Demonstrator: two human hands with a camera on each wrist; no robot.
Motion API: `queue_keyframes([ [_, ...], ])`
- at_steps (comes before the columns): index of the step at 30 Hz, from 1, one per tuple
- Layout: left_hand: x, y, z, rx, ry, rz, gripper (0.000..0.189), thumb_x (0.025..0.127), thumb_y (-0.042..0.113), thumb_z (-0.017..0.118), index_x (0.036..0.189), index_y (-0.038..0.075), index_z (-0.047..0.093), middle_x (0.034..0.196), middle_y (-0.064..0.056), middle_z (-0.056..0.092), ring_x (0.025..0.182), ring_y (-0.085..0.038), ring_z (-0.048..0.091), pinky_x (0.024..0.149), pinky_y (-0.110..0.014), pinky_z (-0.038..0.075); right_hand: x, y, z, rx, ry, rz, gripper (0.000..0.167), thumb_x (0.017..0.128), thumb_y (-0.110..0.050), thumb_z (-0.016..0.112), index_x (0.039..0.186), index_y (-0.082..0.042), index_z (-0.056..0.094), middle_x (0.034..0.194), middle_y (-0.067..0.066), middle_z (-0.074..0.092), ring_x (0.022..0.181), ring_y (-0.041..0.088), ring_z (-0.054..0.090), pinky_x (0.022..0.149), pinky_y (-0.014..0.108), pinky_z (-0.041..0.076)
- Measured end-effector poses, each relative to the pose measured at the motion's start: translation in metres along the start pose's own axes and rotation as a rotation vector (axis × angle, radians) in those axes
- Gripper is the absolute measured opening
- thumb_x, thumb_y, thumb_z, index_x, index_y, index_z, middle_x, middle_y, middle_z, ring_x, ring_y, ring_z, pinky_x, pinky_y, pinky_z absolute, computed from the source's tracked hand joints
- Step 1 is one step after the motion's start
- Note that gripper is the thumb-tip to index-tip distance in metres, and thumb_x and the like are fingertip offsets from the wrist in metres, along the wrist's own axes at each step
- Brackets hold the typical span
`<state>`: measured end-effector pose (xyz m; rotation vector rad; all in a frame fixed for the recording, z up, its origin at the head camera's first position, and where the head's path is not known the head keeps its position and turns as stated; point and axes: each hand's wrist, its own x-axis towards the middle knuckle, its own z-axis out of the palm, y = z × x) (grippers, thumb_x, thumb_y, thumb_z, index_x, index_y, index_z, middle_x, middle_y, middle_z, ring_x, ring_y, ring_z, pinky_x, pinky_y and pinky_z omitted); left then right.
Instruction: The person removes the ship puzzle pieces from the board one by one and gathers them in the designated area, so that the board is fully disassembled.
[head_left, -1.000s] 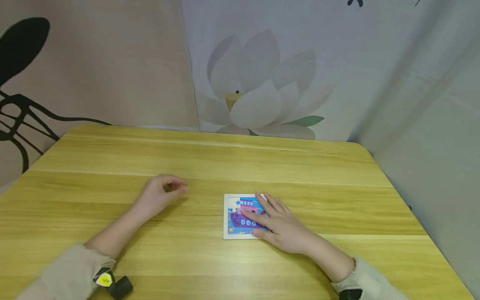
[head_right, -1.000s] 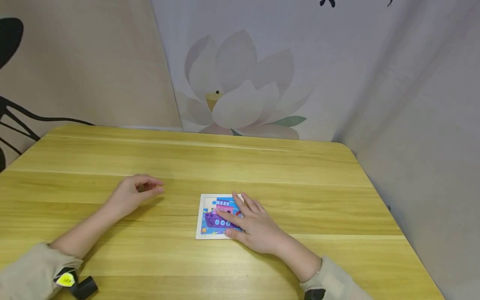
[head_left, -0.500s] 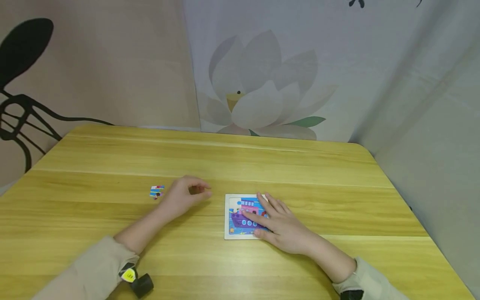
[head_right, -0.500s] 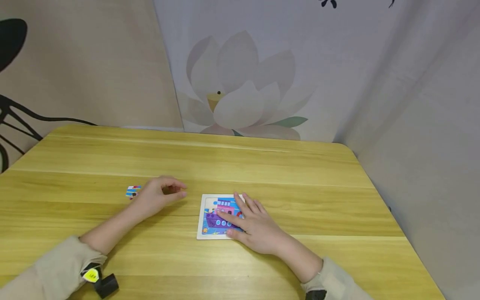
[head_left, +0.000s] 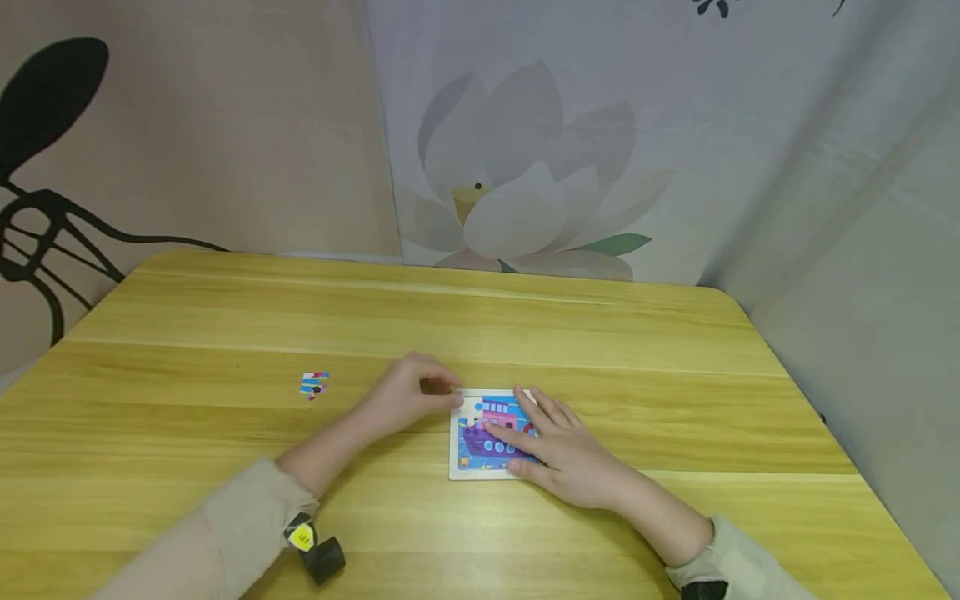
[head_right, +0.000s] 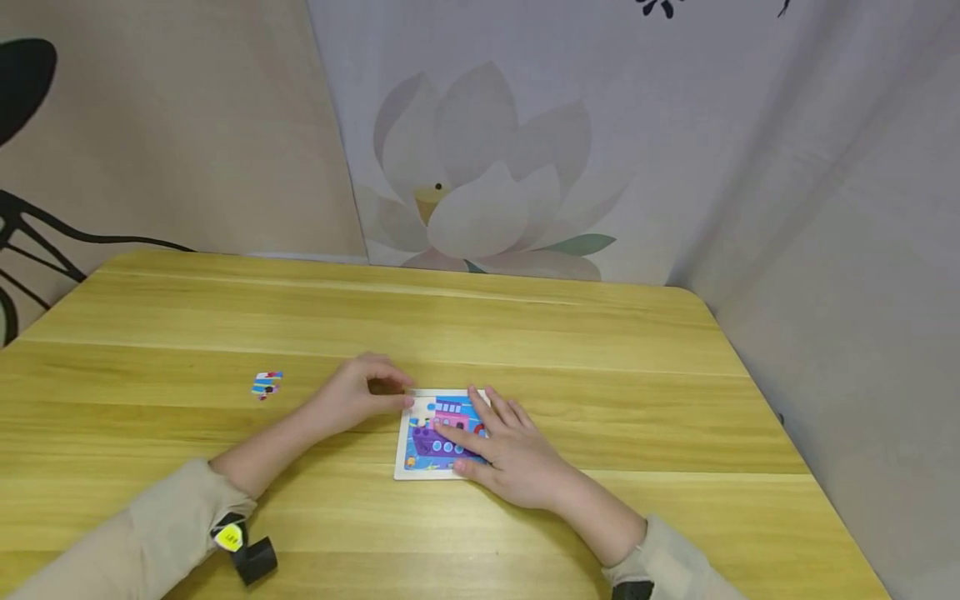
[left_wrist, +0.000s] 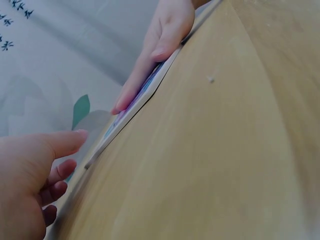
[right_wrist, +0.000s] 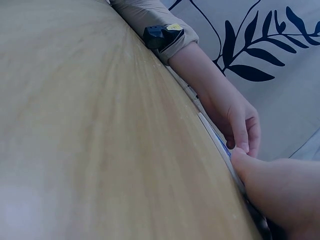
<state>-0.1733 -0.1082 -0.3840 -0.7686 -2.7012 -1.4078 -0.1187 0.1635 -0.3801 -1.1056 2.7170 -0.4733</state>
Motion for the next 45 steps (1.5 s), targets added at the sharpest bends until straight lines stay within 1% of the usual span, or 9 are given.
queue_keyframes([
  [5,0.007,0.002,0.007,0.007,-0.045,0.037,0.016,0.078,0.018,0.081,0.092,0.012,0.076,0.078,0.009,0.061,0.079,-0.016,0.049,0.070,-0.032,0.045,0.000,0.000,0.000,0.004,-0.004,0.004,0.051,0.100,-0.051,0.038,0.148,-0.038,0.031,0.158,0.013,0.000,0.143,0.034,-0.005,0.110,0.056,0.003],
  [12,0.012,0.004,0.015,0.028,-0.093,0.042,0.014,0.078,0.017,0.081,0.091,0.014,0.077,0.078,0.010,0.060,0.080,-0.014,0.049,0.070,-0.032,0.045,0.000,0.000,0.001,0.004,-0.001,-0.001,0.050,0.100,-0.051,0.037,0.148,-0.038,0.032,0.159,0.013,0.000,0.143,0.034,-0.005,0.110,0.057,0.003],
  [15,0.013,0.005,0.018,0.042,-0.089,0.039,0.010,0.077,0.016,0.081,0.086,0.016,0.077,0.077,0.011,0.060,0.080,-0.014,0.049,0.070,-0.032,0.043,0.000,-0.001,0.001,0.010,-0.007,0.000,0.050,0.100,-0.050,0.038,0.148,-0.038,0.032,0.159,0.012,0.000,0.143,0.034,-0.004,0.110,0.058,0.003],
  [21,0.013,0.007,0.021,0.059,-0.059,-0.002,0.009,0.074,0.013,0.083,0.076,0.018,0.076,0.078,0.012,0.060,0.082,-0.014,0.048,0.072,-0.033,0.043,0.001,-0.001,0.002,0.013,-0.004,-0.004,0.051,0.100,-0.050,0.039,0.148,-0.037,0.033,0.159,0.013,0.001,0.143,0.035,-0.003,0.109,0.060,0.005],
  [23,0.013,0.008,0.021,0.071,-0.058,0.002,0.009,0.075,0.013,0.083,0.076,0.018,0.075,0.078,0.012,0.061,0.081,-0.014,0.048,0.072,-0.033,0.042,0.001,0.000,0.001,0.008,0.000,-0.009,0.050,0.100,-0.049,0.040,0.148,-0.037,0.034,0.159,0.014,0.002,0.143,0.036,-0.003,0.108,0.061,0.005],
  [26,0.013,0.009,0.021,0.105,-0.063,0.032,0.009,0.076,0.012,0.082,0.077,0.018,0.074,0.078,0.013,0.060,0.079,-0.013,0.047,0.073,-0.033,0.040,0.001,0.000,0.001,0.004,0.003,-0.015,0.050,0.100,-0.048,0.040,0.148,-0.036,0.035,0.158,0.014,0.002,0.143,0.037,-0.002,0.108,0.061,0.005],
  [30,0.013,0.011,0.022,0.144,-0.071,0.058,0.010,0.078,0.012,0.080,0.077,0.018,0.073,0.079,0.013,0.059,0.078,-0.012,0.045,0.077,-0.036,0.036,0.001,0.001,0.001,0.004,0.009,-0.020,0.050,0.100,-0.048,0.040,0.148,-0.035,0.035,0.158,0.014,0.003,0.143,0.037,-0.002,0.109,0.060,0.005],
  [38,0.013,0.016,0.023,0.179,-0.076,0.047,0.009,0.080,0.011,0.078,0.080,0.016,0.070,0.081,0.010,0.058,0.080,-0.013,0.045,0.083,-0.039,0.034,0.000,0.000,0.001,0.021,0.018,-0.014,0.050,0.100,-0.048,0.041,0.148,-0.036,0.035,0.158,0.014,0.003,0.143,0.037,-0.001,0.108,0.061,0.006],
  [45,0.013,0.018,0.023,0.164,-0.085,0.029,0.009,0.080,0.011,0.078,0.081,0.015,0.070,0.083,0.009,0.059,0.082,-0.013,0.046,0.088,-0.043,0.033,0.000,0.001,0.001,0.021,0.019,-0.010,0.050,0.100,-0.049,0.041,0.148,-0.036,0.034,0.158,0.014,0.003,0.143,0.037,-0.001,0.108,0.062,0.006],
])
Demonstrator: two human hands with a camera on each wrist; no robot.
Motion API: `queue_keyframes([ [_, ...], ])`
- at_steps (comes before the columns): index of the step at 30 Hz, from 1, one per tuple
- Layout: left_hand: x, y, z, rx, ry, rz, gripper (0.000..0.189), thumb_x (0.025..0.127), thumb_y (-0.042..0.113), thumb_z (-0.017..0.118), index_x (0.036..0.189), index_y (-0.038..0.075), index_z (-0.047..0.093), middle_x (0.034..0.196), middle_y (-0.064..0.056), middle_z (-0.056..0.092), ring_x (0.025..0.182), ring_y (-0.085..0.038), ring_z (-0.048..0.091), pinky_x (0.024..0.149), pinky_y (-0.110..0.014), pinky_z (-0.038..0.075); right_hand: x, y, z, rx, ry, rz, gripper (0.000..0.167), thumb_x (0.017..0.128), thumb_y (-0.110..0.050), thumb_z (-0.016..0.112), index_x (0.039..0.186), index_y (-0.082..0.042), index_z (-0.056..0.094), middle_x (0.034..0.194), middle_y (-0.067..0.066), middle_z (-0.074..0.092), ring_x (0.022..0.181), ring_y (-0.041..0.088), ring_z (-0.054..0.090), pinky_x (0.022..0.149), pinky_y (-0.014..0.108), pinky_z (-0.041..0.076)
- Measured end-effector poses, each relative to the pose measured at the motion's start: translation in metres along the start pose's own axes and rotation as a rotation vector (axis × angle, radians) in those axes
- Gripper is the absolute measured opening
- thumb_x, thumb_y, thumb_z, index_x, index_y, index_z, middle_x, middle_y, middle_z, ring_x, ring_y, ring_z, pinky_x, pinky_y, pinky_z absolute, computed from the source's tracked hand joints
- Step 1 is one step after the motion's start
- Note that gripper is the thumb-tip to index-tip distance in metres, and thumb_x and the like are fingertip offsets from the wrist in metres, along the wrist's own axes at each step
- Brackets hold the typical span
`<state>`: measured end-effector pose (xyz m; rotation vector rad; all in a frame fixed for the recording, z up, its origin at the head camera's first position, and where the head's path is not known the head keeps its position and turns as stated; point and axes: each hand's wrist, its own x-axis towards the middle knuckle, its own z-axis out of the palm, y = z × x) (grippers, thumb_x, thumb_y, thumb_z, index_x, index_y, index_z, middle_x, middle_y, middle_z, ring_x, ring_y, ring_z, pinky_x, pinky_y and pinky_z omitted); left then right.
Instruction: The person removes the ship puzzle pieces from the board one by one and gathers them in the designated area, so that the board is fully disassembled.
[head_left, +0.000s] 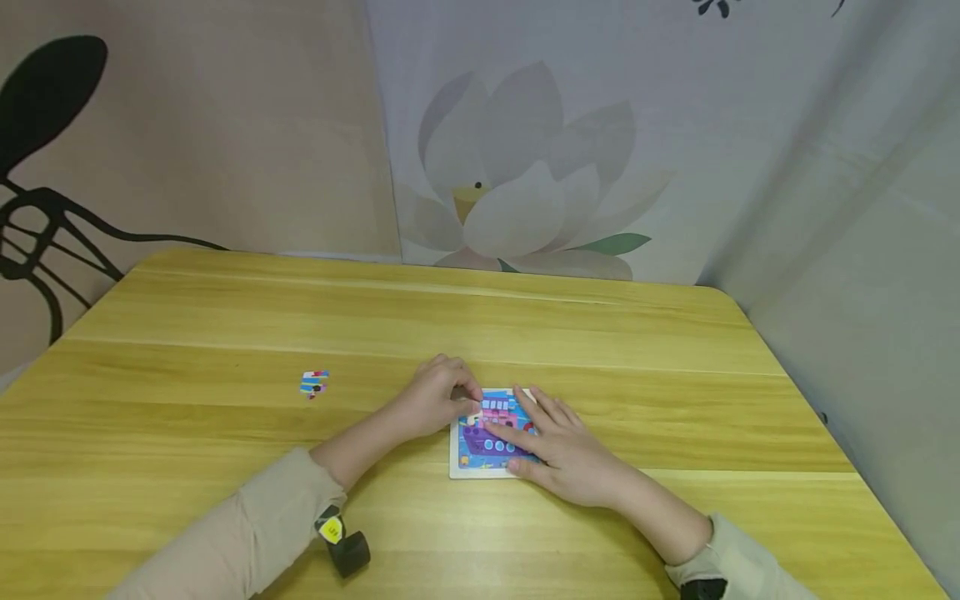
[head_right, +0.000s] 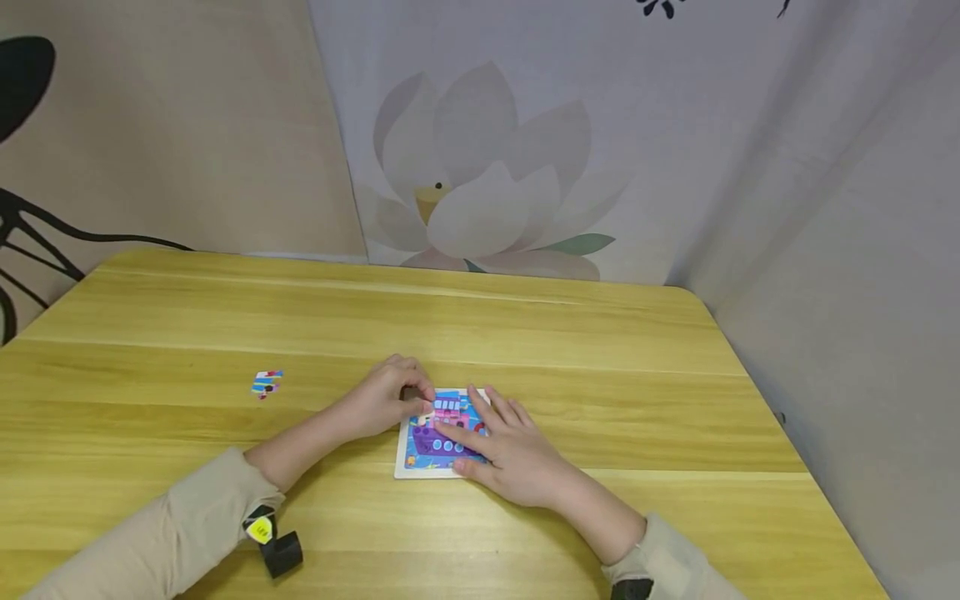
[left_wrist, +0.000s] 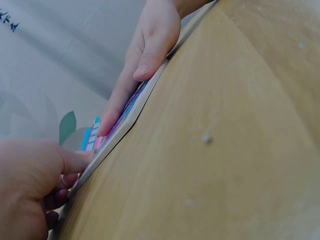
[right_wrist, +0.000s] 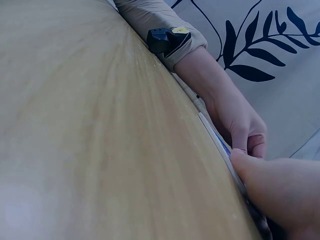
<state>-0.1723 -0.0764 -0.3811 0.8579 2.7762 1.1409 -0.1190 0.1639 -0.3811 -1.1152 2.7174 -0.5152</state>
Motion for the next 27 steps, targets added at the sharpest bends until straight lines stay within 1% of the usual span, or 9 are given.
queue_keyframes([
  [4,0.0003,-0.0014,0.0001,-0.004,0.003,0.011,0.008,0.080,0.013,0.078,0.081,0.017,0.071,0.084,0.010,0.059,0.082,-0.013,0.046,0.087,-0.043,0.034,0.0005,0.0000,-0.0005,-0.001,-0.005,0.003,0.051,0.100,-0.049,0.041,0.148,-0.036,0.034,0.158,0.014,0.003,0.143,0.037,-0.002,0.108,0.062,0.005],
  [10,0.0010,-0.0037,0.0036,0.013,0.020,0.013,0.010,0.079,0.023,0.080,0.080,0.020,0.071,0.085,0.011,0.058,0.082,-0.012,0.046,0.084,-0.039,0.034,0.0010,0.0000,-0.0007,0.003,-0.008,0.002,0.051,0.100,-0.048,0.041,0.148,-0.036,0.034,0.159,0.013,0.003,0.143,0.038,-0.002,0.107,0.063,0.005],
  [12,0.0015,-0.0034,0.0053,0.032,0.027,0.011,0.013,0.078,0.026,0.081,0.082,0.019,0.071,0.085,0.011,0.058,0.083,-0.011,0.046,0.084,-0.038,0.034,0.0011,0.0001,-0.0007,0.008,-0.011,0.009,0.051,0.099,-0.050,0.041,0.148,-0.037,0.033,0.159,0.012,0.002,0.143,0.037,-0.003,0.108,0.062,0.004],
  [15,0.0019,-0.0020,0.0066,0.039,0.033,0.007,0.019,0.077,0.029,0.081,0.091,0.018,0.072,0.087,0.010,0.059,0.085,-0.011,0.047,0.084,-0.037,0.033,0.0011,0.0002,-0.0006,0.015,-0.015,0.018,0.051,0.099,-0.051,0.040,0.148,-0.039,0.032,0.159,0.011,0.001,0.143,0.035,-0.004,0.108,0.061,0.003],
  [17,0.0017,-0.0012,0.0067,0.029,0.033,0.008,0.024,0.077,0.028,0.081,0.097,0.017,0.073,0.089,0.009,0.060,0.088,-0.011,0.047,0.084,-0.038,0.033,0.0011,0.0004,-0.0003,0.013,-0.015,0.022,0.051,0.099,-0.052,0.039,0.148,-0.040,0.031,0.159,0.010,0.001,0.143,0.034,-0.004,0.108,0.060,0.003],
  [19,0.0013,-0.0009,0.0065,0.013,0.026,0.007,0.024,0.078,0.026,0.080,0.100,0.017,0.075,0.091,0.009,0.061,0.089,-0.012,0.047,0.084,-0.038,0.032,0.0011,0.0005,0.0000,0.009,-0.009,0.017,0.051,0.099,-0.052,0.039,0.148,-0.040,0.032,0.159,0.011,0.002,0.143,0.035,-0.003,0.108,0.060,0.003],
  [24,0.0015,-0.0001,0.0061,-0.009,0.009,-0.006,0.021,0.078,0.021,0.080,0.098,0.018,0.076,0.090,0.011,0.059,0.090,-0.011,0.046,0.084,-0.039,0.030,0.0008,0.0002,0.0002,0.005,0.000,0.010,0.051,0.099,-0.050,0.040,0.148,-0.040,0.032,0.159,0.012,0.003,0.143,0.035,-0.003,0.108,0.061,0.003],
  [27,0.0029,0.0011,0.0060,-0.012,-0.012,-0.020,0.022,0.078,0.021,0.080,0.099,0.017,0.075,0.093,0.011,0.060,0.091,-0.011,0.046,0.084,-0.038,0.029,0.0008,-0.0003,0.0000,0.009,-0.004,0.015,0.051,0.099,-0.051,0.040,0.148,-0.040,0.032,0.159,0.011,0.002,0.143,0.034,-0.003,0.109,0.060,0.003],
])
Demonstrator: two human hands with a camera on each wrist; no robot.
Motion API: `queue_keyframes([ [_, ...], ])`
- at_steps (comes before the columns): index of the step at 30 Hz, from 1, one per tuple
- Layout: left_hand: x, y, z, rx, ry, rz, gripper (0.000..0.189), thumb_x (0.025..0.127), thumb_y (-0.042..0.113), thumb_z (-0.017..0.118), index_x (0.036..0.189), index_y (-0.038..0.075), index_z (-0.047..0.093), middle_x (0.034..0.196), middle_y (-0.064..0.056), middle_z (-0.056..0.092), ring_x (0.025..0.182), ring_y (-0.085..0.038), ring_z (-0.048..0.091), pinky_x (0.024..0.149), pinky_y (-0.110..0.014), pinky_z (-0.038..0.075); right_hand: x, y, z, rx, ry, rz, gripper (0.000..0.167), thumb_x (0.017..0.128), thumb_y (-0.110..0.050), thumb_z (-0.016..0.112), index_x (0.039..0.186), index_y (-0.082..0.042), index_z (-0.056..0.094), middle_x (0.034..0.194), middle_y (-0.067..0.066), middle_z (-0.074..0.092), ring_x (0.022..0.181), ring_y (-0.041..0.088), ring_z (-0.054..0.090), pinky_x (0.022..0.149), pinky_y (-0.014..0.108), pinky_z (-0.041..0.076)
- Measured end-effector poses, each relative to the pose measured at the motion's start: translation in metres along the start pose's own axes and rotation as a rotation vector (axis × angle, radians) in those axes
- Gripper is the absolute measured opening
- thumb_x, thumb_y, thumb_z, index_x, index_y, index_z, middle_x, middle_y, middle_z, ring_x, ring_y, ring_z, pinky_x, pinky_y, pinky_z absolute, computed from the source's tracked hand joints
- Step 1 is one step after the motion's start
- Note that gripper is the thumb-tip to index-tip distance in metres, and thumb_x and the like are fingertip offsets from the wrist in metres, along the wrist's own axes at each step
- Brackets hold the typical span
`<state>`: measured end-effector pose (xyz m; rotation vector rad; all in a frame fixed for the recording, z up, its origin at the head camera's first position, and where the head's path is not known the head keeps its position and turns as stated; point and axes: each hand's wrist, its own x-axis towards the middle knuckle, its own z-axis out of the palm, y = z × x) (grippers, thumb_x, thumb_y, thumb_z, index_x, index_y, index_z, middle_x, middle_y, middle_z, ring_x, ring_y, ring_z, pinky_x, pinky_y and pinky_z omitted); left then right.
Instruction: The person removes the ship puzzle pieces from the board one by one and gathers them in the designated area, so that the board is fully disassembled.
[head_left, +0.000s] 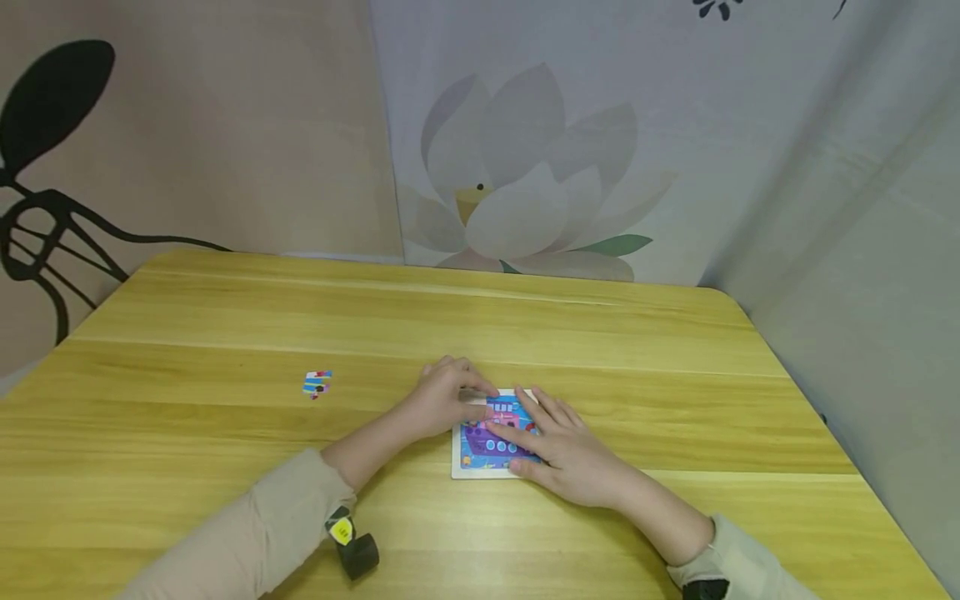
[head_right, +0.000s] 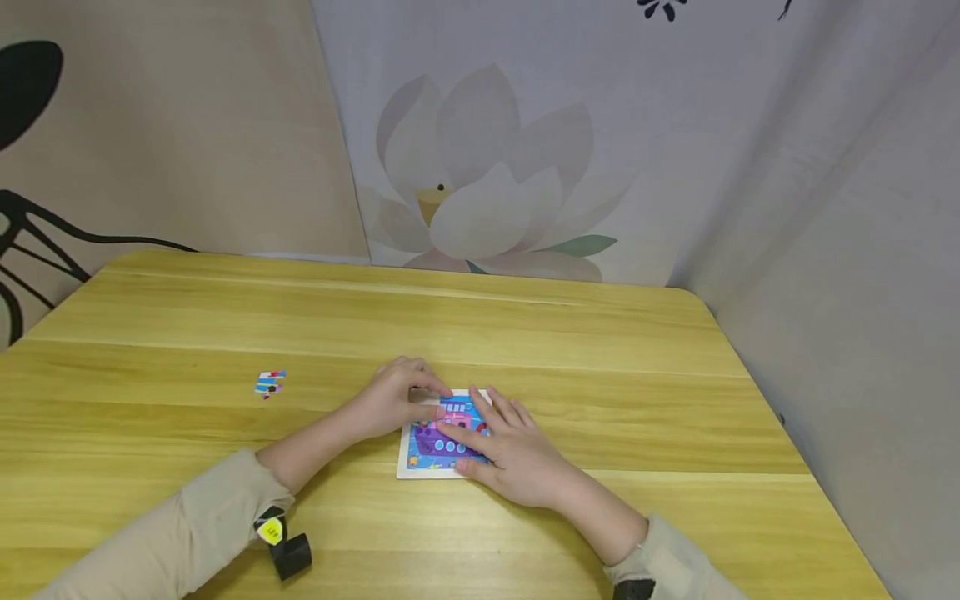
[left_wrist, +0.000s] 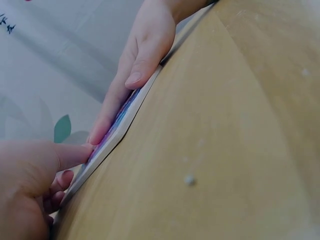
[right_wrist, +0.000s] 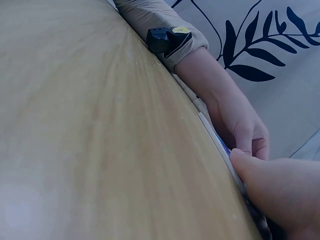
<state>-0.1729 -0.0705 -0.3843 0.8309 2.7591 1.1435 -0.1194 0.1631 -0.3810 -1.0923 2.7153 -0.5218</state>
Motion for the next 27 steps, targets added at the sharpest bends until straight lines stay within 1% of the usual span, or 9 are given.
queue_keyframes([
  [4,0.003,0.002,0.000,-0.010,-0.033,-0.025,0.022,0.079,0.020,0.079,0.099,0.015,0.073,0.098,0.008,0.062,0.093,-0.013,0.046,0.085,-0.039,0.028,-0.001,0.000,0.000,0.007,0.003,-0.002,0.050,0.099,-0.050,0.041,0.148,-0.039,0.033,0.159,0.012,0.003,0.143,0.035,-0.002,0.108,0.060,0.003],
  [8,0.005,0.004,0.000,-0.040,-0.034,-0.034,0.022,0.078,0.017,0.080,0.098,0.014,0.072,0.098,0.006,0.065,0.095,-0.015,0.048,0.087,-0.041,0.029,-0.001,0.000,0.000,0.004,-0.004,0.007,0.050,0.099,-0.051,0.040,0.148,-0.039,0.033,0.159,0.012,0.003,0.143,0.034,-0.003,0.109,0.059,0.003],
  [11,0.007,0.005,0.000,-0.100,-0.030,-0.043,0.021,0.077,0.013,0.081,0.096,0.013,0.072,0.096,0.006,0.068,0.095,-0.013,0.054,0.091,-0.037,0.036,-0.001,0.000,-0.001,-0.003,-0.007,0.013,0.051,0.099,-0.052,0.039,0.148,-0.040,0.032,0.159,0.011,0.002,0.143,0.034,-0.003,0.109,0.058,0.003],
  [12,0.007,0.005,0.000,-0.127,-0.030,-0.049,0.021,0.077,0.011,0.080,0.096,0.012,0.072,0.095,0.005,0.068,0.093,-0.013,0.056,0.090,-0.036,0.039,-0.001,0.000,-0.001,-0.004,-0.005,0.011,0.051,0.099,-0.051,0.039,0.148,-0.039,0.033,0.159,0.011,0.002,0.143,0.035,-0.003,0.109,0.059,0.003],
  [15,0.006,0.005,0.000,-0.207,-0.028,-0.081,0.020,0.078,0.007,0.079,0.096,0.009,0.073,0.090,0.004,0.067,0.086,-0.013,0.059,0.080,-0.032,0.048,-0.002,-0.001,-0.002,-0.001,-0.006,0.014,0.051,0.099,-0.051,0.040,0.148,-0.039,0.033,0.159,0.011,0.002,0.143,0.035,-0.002,0.109,0.059,0.003],
  [16,0.006,0.004,0.000,-0.235,-0.028,-0.091,0.019,0.079,0.005,0.078,0.096,0.008,0.072,0.089,0.004,0.067,0.084,-0.014,0.059,0.078,-0.031,0.050,-0.002,-0.001,-0.002,0.000,-0.006,0.015,0.051,0.099,-0.051,0.040,0.148,-0.039,0.034,0.159,0.011,0.003,0.143,0.035,-0.002,0.109,0.059,0.004],
  [19,0.005,0.002,-0.001,-0.293,-0.017,-0.113,0.017,0.080,0.004,0.076,0.097,0.007,0.073,0.085,0.003,0.065,0.080,-0.016,0.058,0.074,-0.031,0.050,-0.001,-0.001,-0.001,0.000,-0.006,0.016,0.051,0.099,-0.052,0.039,0.148,-0.040,0.033,0.159,0.010,0.002,0.143,0.034,-0.003,0.109,0.058,0.003],
  [22,0.004,-0.001,-0.003,-0.331,0.006,-0.115,0.016,0.082,0.005,0.074,0.098,0.007,0.073,0.086,0.002,0.065,0.081,-0.017,0.058,0.074,-0.031,0.050,-0.001,0.000,-0.001,0.003,-0.003,0.017,0.051,0.098,-0.053,0.039,0.147,-0.039,0.034,0.159,0.009,0.002,0.143,0.033,-0.003,0.109,0.058,0.003],
  [27,0.001,-0.003,-0.012,-0.340,0.057,-0.117,0.013,0.084,0.008,0.073,0.097,0.009,0.074,0.085,0.002,0.065,0.081,-0.019,0.055,0.074,-0.033,0.048,0.000,0.000,0.000,0.008,-0.004,0.019,0.051,0.098,-0.054,0.040,0.147,-0.039,0.034,0.159,0.009,0.002,0.143,0.033,-0.003,0.109,0.058,0.003],
])
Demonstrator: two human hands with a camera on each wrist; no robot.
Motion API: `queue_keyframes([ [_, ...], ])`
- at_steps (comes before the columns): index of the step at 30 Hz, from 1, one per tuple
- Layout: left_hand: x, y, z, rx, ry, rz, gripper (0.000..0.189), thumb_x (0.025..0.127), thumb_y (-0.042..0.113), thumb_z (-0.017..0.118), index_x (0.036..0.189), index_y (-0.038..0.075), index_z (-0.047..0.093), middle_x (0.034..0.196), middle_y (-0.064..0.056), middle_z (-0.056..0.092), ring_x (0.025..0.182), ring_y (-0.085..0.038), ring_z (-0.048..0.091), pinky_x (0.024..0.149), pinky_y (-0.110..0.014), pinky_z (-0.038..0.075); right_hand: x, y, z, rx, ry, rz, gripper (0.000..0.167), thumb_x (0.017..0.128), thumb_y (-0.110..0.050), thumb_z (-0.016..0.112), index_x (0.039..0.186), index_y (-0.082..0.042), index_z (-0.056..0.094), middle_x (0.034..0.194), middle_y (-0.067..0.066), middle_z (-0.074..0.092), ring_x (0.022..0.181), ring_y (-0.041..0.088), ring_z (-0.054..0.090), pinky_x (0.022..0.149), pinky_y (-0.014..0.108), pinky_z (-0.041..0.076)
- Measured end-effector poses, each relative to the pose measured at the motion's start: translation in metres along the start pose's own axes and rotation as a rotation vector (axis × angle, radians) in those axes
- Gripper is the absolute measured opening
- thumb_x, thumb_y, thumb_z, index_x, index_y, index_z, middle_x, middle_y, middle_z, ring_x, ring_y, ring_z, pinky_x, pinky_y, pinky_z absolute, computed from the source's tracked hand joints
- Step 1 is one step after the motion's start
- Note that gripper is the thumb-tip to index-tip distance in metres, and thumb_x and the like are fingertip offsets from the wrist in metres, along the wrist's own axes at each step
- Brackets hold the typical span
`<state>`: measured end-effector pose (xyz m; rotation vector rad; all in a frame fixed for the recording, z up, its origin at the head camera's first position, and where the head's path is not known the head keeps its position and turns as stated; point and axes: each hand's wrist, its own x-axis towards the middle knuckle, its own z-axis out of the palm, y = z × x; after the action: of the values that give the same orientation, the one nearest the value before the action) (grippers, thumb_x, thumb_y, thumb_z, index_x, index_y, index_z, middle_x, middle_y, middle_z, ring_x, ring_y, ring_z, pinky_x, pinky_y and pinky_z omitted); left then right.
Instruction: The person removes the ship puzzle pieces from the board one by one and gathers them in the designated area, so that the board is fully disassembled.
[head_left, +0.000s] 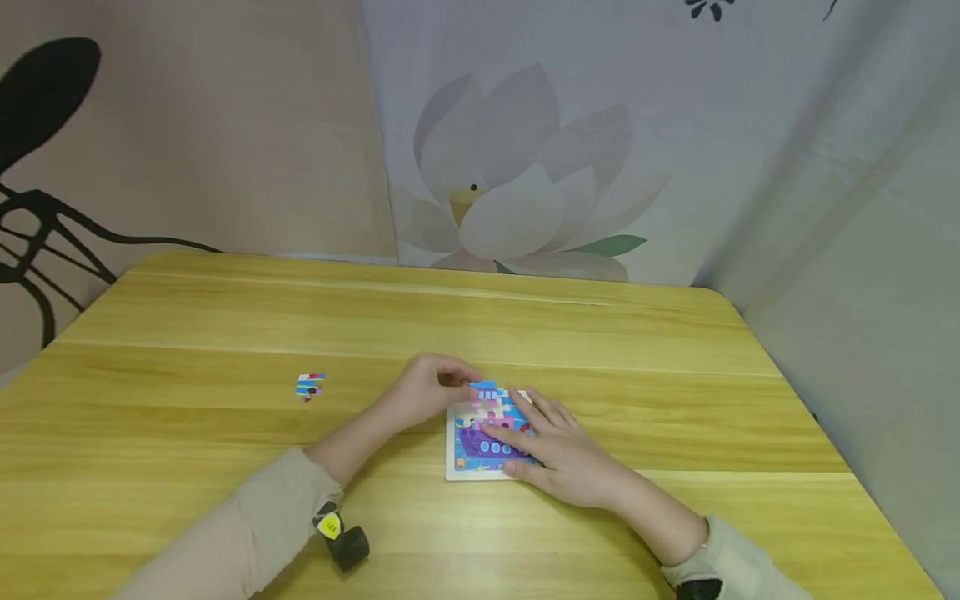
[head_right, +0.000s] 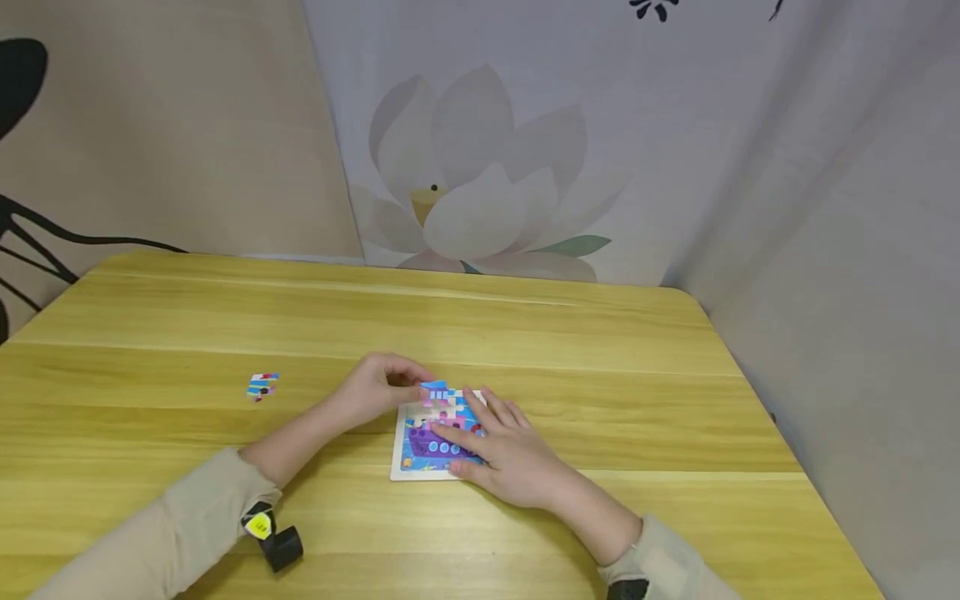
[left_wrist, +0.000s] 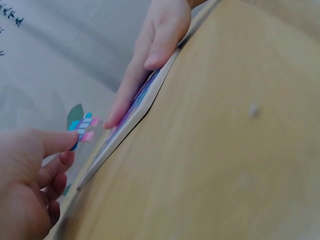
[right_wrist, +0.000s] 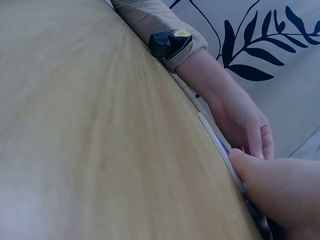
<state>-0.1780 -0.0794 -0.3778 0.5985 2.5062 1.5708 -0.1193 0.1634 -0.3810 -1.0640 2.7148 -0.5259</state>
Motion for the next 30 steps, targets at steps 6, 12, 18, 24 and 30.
queue_keyframes([
  [6,-0.005,0.000,-0.013,-0.011,0.046,-0.004,0.010,0.084,0.009,0.074,0.093,0.012,0.076,0.084,0.002,0.065,0.081,-0.021,0.054,0.072,-0.035,0.045,0.001,0.000,0.000,-0.009,-0.011,0.003,0.052,0.098,-0.055,0.038,0.148,-0.039,0.033,0.159,0.009,0.001,0.144,0.031,-0.004,0.110,0.057,0.003],
  [12,-0.013,0.000,-0.029,0.008,0.071,-0.014,0.007,0.084,0.009,0.073,0.090,0.012,0.076,0.087,0.000,0.065,0.084,-0.022,0.053,0.074,-0.037,0.042,0.001,0.000,0.000,-0.004,-0.013,0.007,0.051,0.098,-0.054,0.038,0.148,-0.040,0.033,0.159,0.008,0.001,0.144,0.031,-0.004,0.110,0.056,0.003],
  [18,-0.023,-0.002,-0.048,0.037,0.073,-0.036,0.008,0.084,0.011,0.073,0.092,0.012,0.076,0.089,0.000,0.066,0.086,-0.022,0.053,0.073,-0.037,0.043,0.001,0.000,0.000,-0.005,-0.009,0.009,0.051,0.099,-0.054,0.038,0.147,-0.040,0.033,0.159,0.008,0.001,0.143,0.032,-0.003,0.110,0.057,0.003],
  [24,-0.033,-0.004,-0.064,0.069,0.074,-0.032,0.008,0.084,0.010,0.074,0.091,0.012,0.076,0.089,0.000,0.067,0.085,-0.023,0.053,0.070,-0.037,0.042,0.000,-0.001,-0.001,-0.003,-0.009,-0.001,0.051,0.099,-0.053,0.038,0.148,-0.038,0.034,0.159,0.009,0.001,0.143,0.033,-0.003,0.110,0.057,0.003],
  [30,-0.042,-0.009,-0.079,0.099,0.075,-0.034,0.009,0.083,0.011,0.075,0.092,0.011,0.076,0.088,0.000,0.066,0.083,-0.024,0.052,0.070,-0.037,0.040,0.001,-0.001,-0.001,-0.013,-0.005,-0.007,0.051,0.099,-0.053,0.037,0.148,-0.038,0.034,0.159,0.010,0.001,0.143,0.033,-0.002,0.110,0.058,0.004],
])
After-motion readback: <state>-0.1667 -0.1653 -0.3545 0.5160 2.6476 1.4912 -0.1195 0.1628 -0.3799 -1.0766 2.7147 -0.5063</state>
